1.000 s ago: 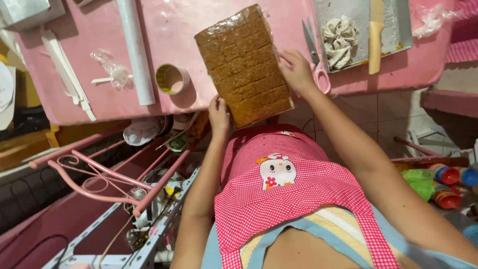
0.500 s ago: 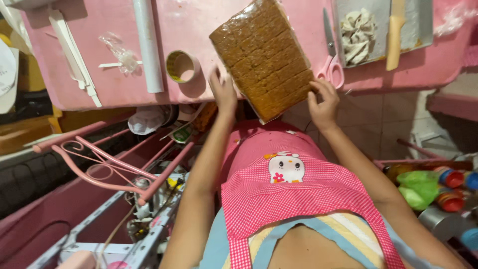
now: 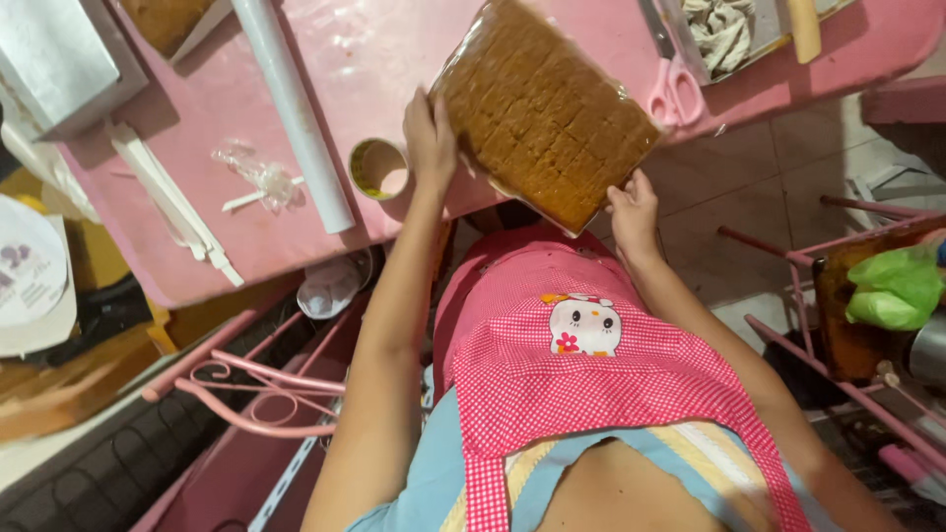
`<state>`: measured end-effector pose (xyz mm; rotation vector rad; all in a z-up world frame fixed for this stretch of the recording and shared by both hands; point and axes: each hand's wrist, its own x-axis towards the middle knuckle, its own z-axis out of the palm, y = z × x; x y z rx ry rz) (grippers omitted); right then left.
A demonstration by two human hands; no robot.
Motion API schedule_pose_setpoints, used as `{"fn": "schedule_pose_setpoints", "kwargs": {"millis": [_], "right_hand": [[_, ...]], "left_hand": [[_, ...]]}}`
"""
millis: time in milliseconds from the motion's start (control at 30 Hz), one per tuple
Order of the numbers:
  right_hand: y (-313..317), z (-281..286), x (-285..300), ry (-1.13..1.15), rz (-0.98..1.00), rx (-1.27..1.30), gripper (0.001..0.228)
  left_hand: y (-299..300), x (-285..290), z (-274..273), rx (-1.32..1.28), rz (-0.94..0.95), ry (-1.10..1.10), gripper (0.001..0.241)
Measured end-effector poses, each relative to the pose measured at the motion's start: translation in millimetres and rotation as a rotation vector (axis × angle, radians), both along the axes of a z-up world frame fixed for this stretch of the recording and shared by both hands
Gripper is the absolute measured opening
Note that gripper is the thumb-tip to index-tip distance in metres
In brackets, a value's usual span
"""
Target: The person wraps blocks of cake in plastic film and secures them with tape.
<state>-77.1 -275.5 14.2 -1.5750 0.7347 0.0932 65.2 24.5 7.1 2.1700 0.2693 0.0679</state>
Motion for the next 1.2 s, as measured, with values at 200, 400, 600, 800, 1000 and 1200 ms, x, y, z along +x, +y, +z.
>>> {"fn": "schedule_pose_setpoints", "kwargs": {"millis": [200, 400, 600, 800, 1000, 1200], "right_hand": [[-32.5, -14.2, 51.9, -0.198, 0.410, -0.393, 0.031], [-31.2, 44.3, 129.9, 0.050, 0.590, -0.529, 0.042], [-51.4, 16.0, 183.3, 0.056, 0.715, -0.735, 0.065], [-57.4, 36.3, 193.7, -0.059, 0.833, -0.693, 0.052], [-72.7, 26.5, 183.0, -0.220, 0.983, -0.632, 0.044], [-85.4, 28.7, 139.8, -0.526, 0.606, -0.362, 0.023]], "left_hand": [[-9.9, -57.2, -27.9, 0.066, 0.140, 0.113, 0.080], [-36.8, -82.5, -11.7, -0.013, 0.261, 0.297, 0.090], [-73.4, -116.6, -8.6, -0.012, 0.259, 0.292, 0.092], [-99.7, -160.2, -8.6, -0.079, 0.330, 0.298, 0.088], [-104.9, -218.0, -41.2, -0.079, 0.396, 0.158, 0.089], [-127.7, -220.0, -52.3, -0.845, 1.061, 0.238, 0.023]]}}
